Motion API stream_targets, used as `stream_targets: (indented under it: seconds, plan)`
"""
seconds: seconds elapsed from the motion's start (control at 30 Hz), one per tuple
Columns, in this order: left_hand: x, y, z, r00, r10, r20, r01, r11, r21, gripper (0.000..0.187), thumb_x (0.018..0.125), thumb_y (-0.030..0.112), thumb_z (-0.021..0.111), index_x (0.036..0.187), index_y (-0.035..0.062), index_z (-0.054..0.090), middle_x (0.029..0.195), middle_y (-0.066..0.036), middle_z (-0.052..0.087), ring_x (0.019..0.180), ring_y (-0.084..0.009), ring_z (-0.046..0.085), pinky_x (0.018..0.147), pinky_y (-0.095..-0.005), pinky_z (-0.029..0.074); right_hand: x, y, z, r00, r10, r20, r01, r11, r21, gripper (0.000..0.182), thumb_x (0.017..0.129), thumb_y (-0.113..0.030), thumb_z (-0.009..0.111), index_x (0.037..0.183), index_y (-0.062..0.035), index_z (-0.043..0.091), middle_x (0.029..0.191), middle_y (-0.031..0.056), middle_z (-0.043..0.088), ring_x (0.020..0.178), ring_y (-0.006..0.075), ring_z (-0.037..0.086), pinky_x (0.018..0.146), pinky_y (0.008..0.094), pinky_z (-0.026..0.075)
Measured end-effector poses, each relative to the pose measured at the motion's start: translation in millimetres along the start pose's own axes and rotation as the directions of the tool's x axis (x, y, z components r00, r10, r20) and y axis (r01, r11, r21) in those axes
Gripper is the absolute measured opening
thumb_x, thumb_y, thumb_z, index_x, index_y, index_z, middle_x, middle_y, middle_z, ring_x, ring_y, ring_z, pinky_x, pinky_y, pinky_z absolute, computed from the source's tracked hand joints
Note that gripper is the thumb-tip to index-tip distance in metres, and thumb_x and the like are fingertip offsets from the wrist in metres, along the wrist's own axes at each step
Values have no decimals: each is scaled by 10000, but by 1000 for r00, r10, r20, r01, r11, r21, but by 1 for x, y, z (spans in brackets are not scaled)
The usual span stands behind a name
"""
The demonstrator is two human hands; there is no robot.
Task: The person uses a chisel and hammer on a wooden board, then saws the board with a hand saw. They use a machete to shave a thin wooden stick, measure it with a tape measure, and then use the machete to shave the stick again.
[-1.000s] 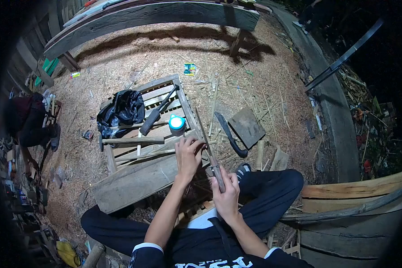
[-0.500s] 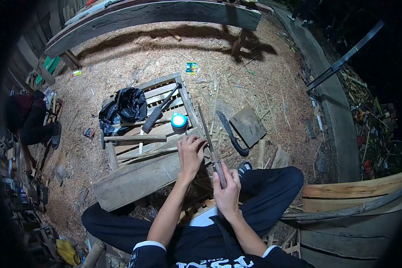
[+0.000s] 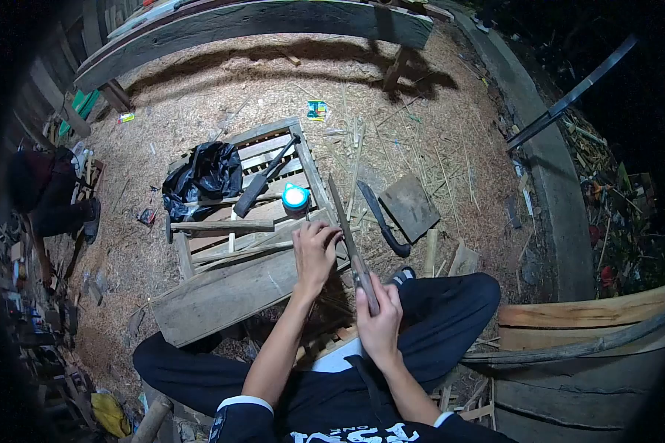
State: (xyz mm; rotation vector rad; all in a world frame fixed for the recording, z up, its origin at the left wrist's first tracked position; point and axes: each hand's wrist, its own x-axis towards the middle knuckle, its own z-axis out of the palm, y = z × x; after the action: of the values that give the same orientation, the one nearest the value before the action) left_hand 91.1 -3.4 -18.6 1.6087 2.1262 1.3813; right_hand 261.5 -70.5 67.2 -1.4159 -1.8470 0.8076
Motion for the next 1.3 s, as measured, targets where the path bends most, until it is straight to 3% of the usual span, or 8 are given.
stream_targets:
  seconds: [0.3,0.43,0.57,0.63,0.67,0.93,1.23,1.3]
  plan:
    - [0,-3,0,1000,6,-9,-6,1000,-12,127,862,144,804,981,98,810,1008,-73,700,1042,-277,618,914,-417,403,0,1,-2,999,49,0,-49,999,2,424,996,-142,713,1360,67,649,930,152,571,823,274,611,766,389,509]
    - [2,-2,-1,1000,7,-13,-7,1000,-21,132,857,137,804,981,93,808,996,-85,685,1021,-291,607,905,-418,409,-5,6,0,999,-43,16,43,999,-20,470,998,-139,698,1419,56,617,968,168,560,860,294,606,789,427,505]
    - [-1,-5,2,1000,10,-8,-10,999,-46,135,855,133,806,981,84,805,1004,-98,676,1021,-299,605,898,-422,420,-7,6,-1,1000,22,2,-22,1000,0,428,1000,-108,691,1404,28,646,923,143,569,811,260,589,772,392,499]
    - [1,-3,0,999,33,-21,-34,999,-41,130,861,129,805,981,77,804,1012,-108,669,1024,-305,604,885,-425,431,6,2,7,996,-87,-26,86,996,-23,439,996,-91,691,1424,0,648,911,124,567,774,224,575,718,376,502]
    - [1,0,-2,1000,13,-9,-13,999,-41,124,856,118,808,970,72,803,1011,-114,665,1027,-307,603,882,-430,437,7,-2,5,999,-42,-7,42,999,-20,441,995,-87,693,1427,-9,650,891,116,558,752,219,561,703,366,502]
    - [0,-3,2,999,7,-43,-11,996,-84,129,833,105,827,954,65,807,910,-122,601,933,-320,552,852,-443,442,11,3,7,1000,-21,1,21,1000,15,462,1018,-128,675,1463,-19,625,946,145,566,842,267,606,800,381,513]
    - [-1,1,1,998,22,-53,-25,998,-57,121,829,89,825,947,68,809,853,-115,538,896,-308,496,813,-444,423,8,-1,3,998,-39,-40,40,999,23,418,1013,-128,688,1412,-8,660,876,123,528,759,237,553,739,368,491]
    - [2,1,-1,998,27,-58,-29,999,-37,119,832,87,821,949,74,810,853,-111,543,900,-309,496,817,-445,422,13,-4,4,999,-46,17,46,999,7,450,1018,-133,670,1453,-24,629,920,159,545,815,287,584,765,408,500]
